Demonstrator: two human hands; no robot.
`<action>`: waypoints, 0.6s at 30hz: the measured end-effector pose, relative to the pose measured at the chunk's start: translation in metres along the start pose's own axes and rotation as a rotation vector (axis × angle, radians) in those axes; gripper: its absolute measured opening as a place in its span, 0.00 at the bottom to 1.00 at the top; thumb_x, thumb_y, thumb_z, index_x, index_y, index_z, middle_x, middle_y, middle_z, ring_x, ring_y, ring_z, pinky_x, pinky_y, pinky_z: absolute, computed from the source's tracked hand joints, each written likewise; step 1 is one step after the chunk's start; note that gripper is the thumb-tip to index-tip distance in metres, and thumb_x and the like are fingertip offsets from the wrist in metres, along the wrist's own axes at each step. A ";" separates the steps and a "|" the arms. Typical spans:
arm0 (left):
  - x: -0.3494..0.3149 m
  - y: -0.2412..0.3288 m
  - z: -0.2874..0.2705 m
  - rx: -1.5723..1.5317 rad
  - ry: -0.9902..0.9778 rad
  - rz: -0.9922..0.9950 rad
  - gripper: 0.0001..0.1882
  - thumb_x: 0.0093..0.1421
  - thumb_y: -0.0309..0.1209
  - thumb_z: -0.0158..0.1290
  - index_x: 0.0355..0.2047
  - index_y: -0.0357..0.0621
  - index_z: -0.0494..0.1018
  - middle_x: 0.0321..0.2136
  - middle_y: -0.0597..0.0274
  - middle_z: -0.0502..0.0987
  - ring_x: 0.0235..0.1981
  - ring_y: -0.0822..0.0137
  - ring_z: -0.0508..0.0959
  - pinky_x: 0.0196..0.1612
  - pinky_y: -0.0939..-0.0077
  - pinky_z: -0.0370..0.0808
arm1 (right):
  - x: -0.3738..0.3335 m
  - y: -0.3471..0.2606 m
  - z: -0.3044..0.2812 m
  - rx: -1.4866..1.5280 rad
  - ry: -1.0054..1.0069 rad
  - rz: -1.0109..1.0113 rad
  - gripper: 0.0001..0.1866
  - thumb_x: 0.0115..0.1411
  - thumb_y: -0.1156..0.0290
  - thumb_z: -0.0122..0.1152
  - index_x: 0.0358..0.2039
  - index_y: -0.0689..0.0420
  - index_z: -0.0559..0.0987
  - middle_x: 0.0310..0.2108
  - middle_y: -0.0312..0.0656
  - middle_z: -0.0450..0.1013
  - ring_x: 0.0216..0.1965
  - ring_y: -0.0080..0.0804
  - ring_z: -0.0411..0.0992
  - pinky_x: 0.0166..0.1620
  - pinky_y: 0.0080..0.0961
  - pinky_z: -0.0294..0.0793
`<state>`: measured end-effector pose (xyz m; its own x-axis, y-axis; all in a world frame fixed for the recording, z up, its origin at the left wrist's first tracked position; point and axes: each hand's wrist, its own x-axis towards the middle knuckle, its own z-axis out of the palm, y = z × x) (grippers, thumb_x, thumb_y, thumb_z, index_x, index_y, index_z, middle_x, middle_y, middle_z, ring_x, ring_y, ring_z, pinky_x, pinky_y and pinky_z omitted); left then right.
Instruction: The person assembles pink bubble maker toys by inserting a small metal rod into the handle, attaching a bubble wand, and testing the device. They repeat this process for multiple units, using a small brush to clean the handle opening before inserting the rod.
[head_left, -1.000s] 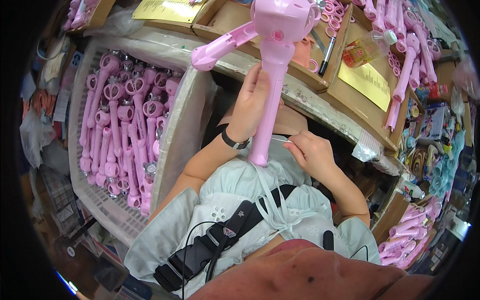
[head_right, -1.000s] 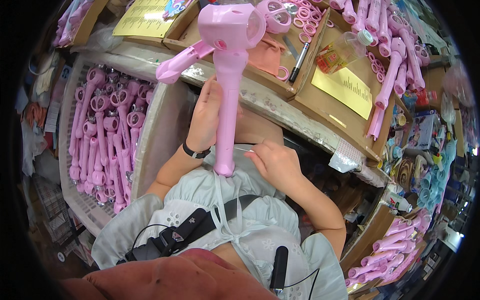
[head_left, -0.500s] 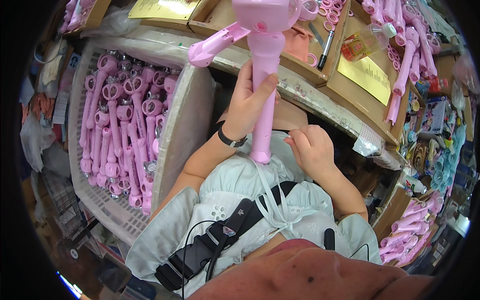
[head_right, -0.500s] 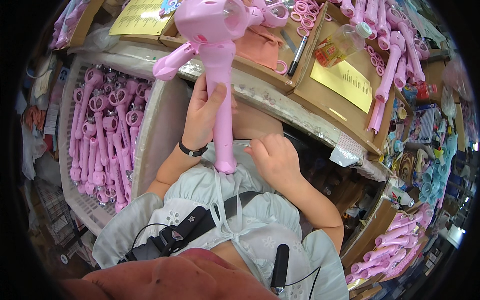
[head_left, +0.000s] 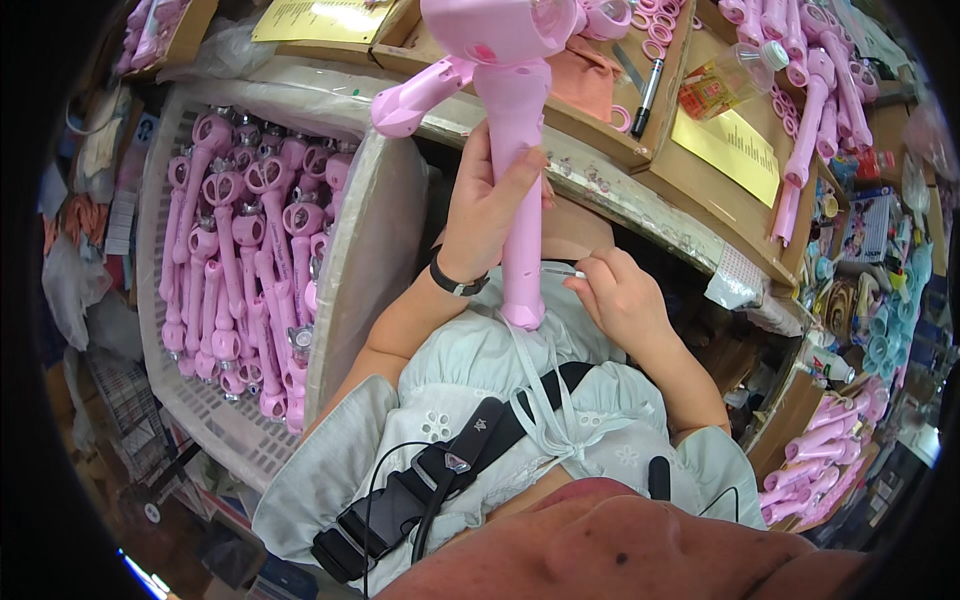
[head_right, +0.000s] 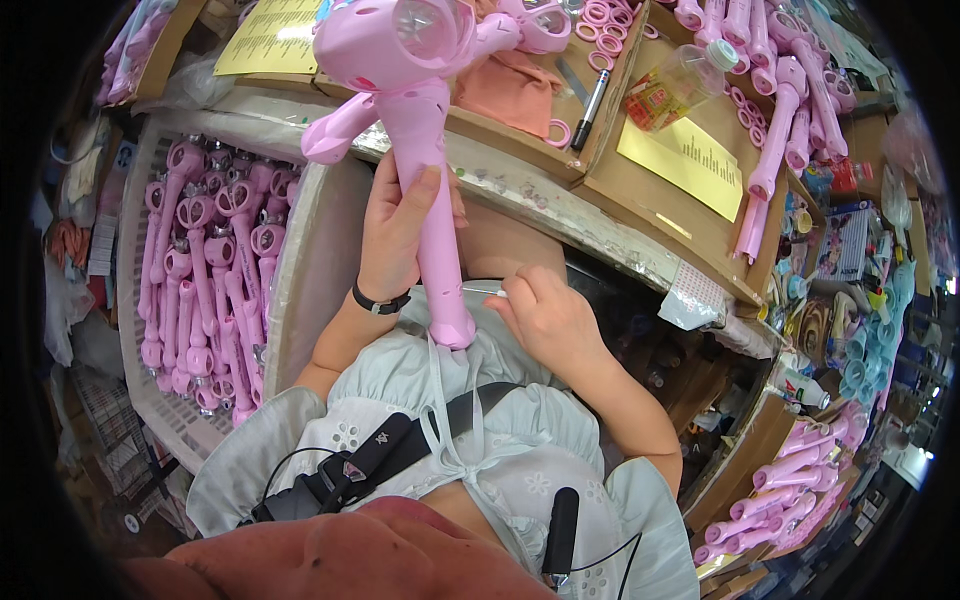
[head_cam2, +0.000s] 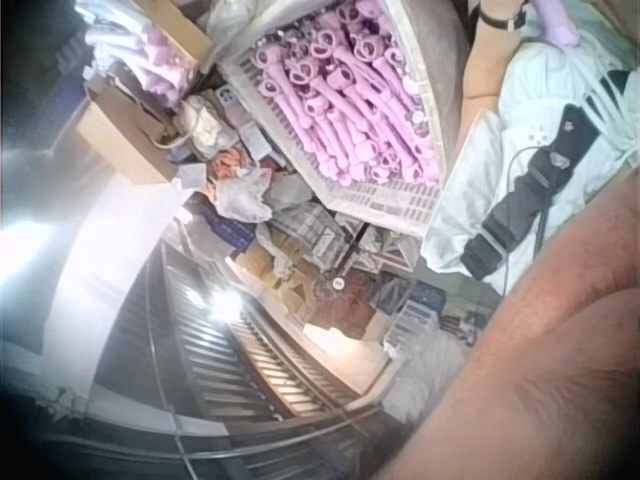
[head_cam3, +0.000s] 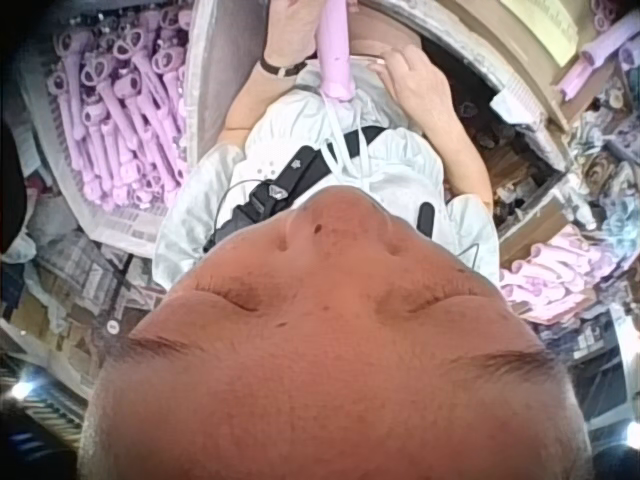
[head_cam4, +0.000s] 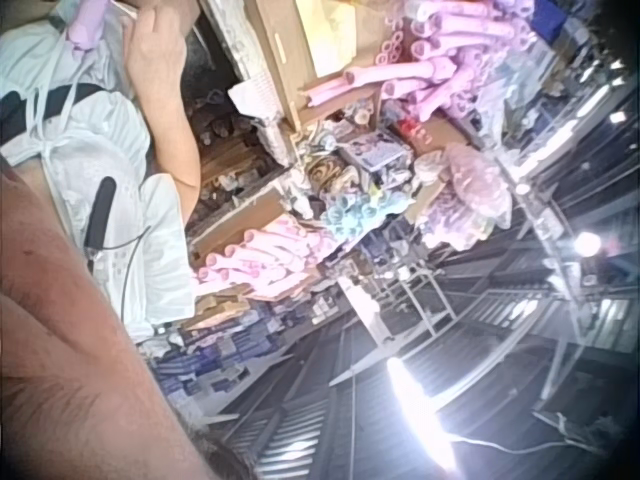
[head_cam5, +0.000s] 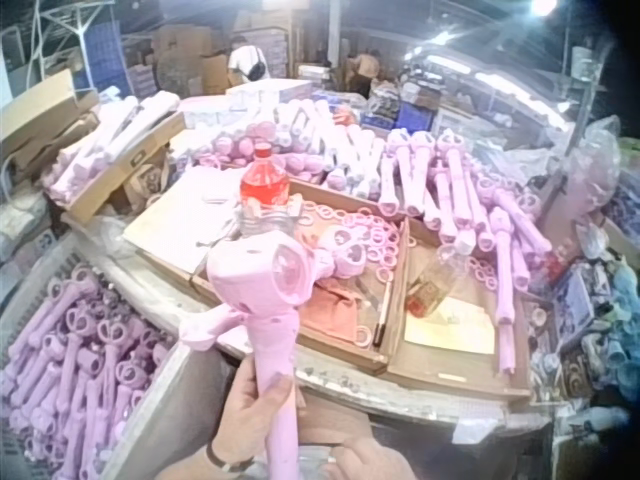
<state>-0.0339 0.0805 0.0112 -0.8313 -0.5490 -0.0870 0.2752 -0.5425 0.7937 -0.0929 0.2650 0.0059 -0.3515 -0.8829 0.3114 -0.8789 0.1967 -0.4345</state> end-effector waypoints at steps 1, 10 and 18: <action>0.000 0.000 0.000 -0.001 0.002 0.006 0.23 0.60 0.29 0.52 0.53 0.42 0.56 0.33 0.64 0.69 0.26 0.75 0.73 0.29 0.79 0.74 | 0.000 0.001 0.000 -0.020 -0.009 -0.045 0.13 0.49 0.66 0.65 0.34 0.57 0.75 0.27 0.37 0.67 0.25 0.33 0.69 0.23 0.24 0.68; 0.000 0.006 0.000 0.075 0.060 0.084 0.13 0.65 0.33 0.46 0.46 0.43 0.61 0.31 0.61 0.71 0.28 0.72 0.73 0.31 0.76 0.74 | -0.007 -0.009 -0.003 0.044 -0.073 0.163 0.09 0.54 0.67 0.61 0.35 0.54 0.76 0.23 0.39 0.67 0.20 0.37 0.69 0.22 0.29 0.69; 0.000 0.004 0.004 0.054 0.088 0.133 0.15 0.65 0.36 0.46 0.46 0.42 0.61 0.32 0.62 0.70 0.28 0.73 0.72 0.32 0.75 0.75 | -0.007 -0.012 0.001 0.067 -0.120 0.169 0.06 0.56 0.67 0.58 0.28 0.56 0.73 0.21 0.40 0.69 0.20 0.37 0.71 0.21 0.30 0.69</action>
<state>-0.0350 0.0804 0.0170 -0.7431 -0.6685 -0.0300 0.3512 -0.4277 0.8329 -0.0800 0.2684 0.0077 -0.4478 -0.8849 0.1282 -0.7859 0.3212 -0.5284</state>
